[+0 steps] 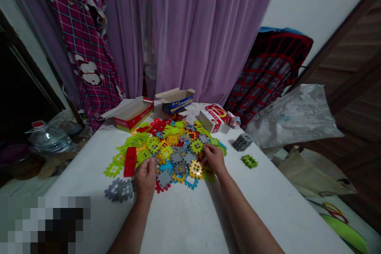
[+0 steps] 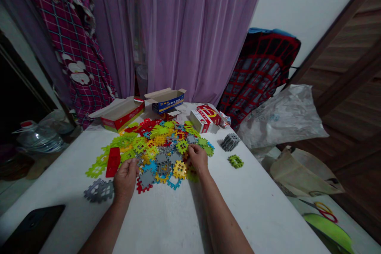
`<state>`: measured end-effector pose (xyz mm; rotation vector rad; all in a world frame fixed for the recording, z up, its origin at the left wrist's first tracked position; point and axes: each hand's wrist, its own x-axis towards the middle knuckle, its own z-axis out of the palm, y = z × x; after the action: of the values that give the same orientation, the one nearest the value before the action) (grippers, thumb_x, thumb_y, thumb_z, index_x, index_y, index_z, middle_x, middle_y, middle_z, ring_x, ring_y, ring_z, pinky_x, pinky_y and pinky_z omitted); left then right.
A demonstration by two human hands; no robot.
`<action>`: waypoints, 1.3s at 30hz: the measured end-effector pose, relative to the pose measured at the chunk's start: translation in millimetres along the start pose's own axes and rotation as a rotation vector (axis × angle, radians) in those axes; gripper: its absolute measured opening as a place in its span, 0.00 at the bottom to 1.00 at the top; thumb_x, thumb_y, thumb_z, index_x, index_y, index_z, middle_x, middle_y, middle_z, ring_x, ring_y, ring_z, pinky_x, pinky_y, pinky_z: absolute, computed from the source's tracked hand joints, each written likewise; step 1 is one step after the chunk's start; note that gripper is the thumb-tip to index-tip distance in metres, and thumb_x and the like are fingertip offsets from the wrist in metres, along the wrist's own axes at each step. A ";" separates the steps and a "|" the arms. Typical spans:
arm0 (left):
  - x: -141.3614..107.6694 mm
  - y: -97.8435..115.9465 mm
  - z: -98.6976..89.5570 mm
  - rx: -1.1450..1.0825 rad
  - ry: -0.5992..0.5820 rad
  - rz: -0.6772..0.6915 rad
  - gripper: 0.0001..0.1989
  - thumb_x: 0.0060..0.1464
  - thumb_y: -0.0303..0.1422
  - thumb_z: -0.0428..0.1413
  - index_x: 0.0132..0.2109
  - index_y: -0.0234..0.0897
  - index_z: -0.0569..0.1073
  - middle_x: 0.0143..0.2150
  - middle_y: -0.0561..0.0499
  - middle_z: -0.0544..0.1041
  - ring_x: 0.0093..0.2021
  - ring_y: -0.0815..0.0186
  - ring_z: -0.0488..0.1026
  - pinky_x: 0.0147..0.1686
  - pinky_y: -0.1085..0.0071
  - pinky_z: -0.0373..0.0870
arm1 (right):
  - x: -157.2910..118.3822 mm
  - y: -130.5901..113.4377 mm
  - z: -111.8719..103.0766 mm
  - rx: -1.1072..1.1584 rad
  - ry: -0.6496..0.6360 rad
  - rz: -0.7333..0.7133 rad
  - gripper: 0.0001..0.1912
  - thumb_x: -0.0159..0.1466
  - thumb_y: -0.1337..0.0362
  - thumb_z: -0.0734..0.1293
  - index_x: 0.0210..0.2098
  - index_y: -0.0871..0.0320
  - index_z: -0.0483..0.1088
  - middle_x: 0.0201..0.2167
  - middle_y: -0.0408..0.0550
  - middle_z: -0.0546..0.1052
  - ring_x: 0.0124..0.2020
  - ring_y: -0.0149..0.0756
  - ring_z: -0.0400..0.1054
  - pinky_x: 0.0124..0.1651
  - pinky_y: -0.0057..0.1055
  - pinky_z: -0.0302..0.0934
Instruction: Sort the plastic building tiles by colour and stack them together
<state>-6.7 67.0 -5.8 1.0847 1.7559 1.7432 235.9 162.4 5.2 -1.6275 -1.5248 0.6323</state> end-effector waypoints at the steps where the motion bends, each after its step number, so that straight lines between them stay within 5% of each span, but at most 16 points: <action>1: 0.0 -0.8 0.2 0.002 -0.001 -0.001 0.21 0.52 0.52 0.51 0.31 0.38 0.74 0.16 0.57 0.66 0.18 0.69 0.64 0.19 0.75 0.62 | -1.6 5.6 -5.6 -0.005 0.007 0.015 0.21 0.63 0.55 0.59 0.38 0.61 0.79 0.33 0.52 0.81 0.33 0.41 0.74 0.39 0.35 0.67; 10: -0.2 -3.7 -3.1 0.098 -0.021 0.037 0.21 0.55 0.51 0.49 0.31 0.38 0.73 0.18 0.56 0.67 0.20 0.69 0.65 0.22 0.74 0.62 | -18.1 18.6 -22.4 -0.290 0.044 0.021 0.18 0.64 0.57 0.60 0.46 0.50 0.77 0.42 0.48 0.80 0.42 0.43 0.74 0.45 0.39 0.66; 20: -2.3 1.9 -0.9 0.068 -0.015 0.019 0.21 0.53 0.52 0.51 0.30 0.38 0.73 0.18 0.57 0.66 0.20 0.69 0.64 0.21 0.74 0.62 | -33.7 13.4 -21.2 -0.624 0.050 -0.183 0.25 0.59 0.50 0.68 0.52 0.58 0.74 0.47 0.55 0.75 0.49 0.45 0.67 0.52 0.38 0.59; 25: -2.5 2.3 -1.7 0.080 -0.016 0.029 0.21 0.53 0.51 0.51 0.30 0.38 0.74 0.18 0.56 0.67 0.20 0.69 0.65 0.21 0.74 0.62 | -24.3 4.7 -18.5 -0.646 -0.045 -0.209 0.27 0.59 0.50 0.69 0.53 0.58 0.73 0.48 0.55 0.74 0.50 0.46 0.65 0.52 0.38 0.57; 34: -1.4 -1.3 -2.6 0.103 -0.031 0.032 0.23 0.54 0.53 0.50 0.30 0.38 0.74 0.19 0.56 0.67 0.20 0.68 0.65 0.22 0.73 0.63 | -17.1 -3.3 -26.4 -0.618 -0.139 -0.233 0.15 0.60 0.60 0.67 0.45 0.55 0.76 0.46 0.51 0.75 0.48 0.42 0.65 0.50 0.35 0.54; 39: -1.1 -2.2 -2.6 0.122 -0.028 0.028 0.22 0.53 0.53 0.50 0.30 0.38 0.74 0.19 0.55 0.68 0.21 0.67 0.66 0.22 0.73 0.63 | -18.3 -10.7 -26.5 -0.632 -0.164 -0.253 0.23 0.61 0.55 0.66 0.54 0.56 0.72 0.50 0.53 0.75 0.50 0.44 0.66 0.52 0.36 0.56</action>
<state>-8.6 64.8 -7.8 1.1829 1.8591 1.6475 248.4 138.3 25.7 -1.8102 -2.1593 0.1429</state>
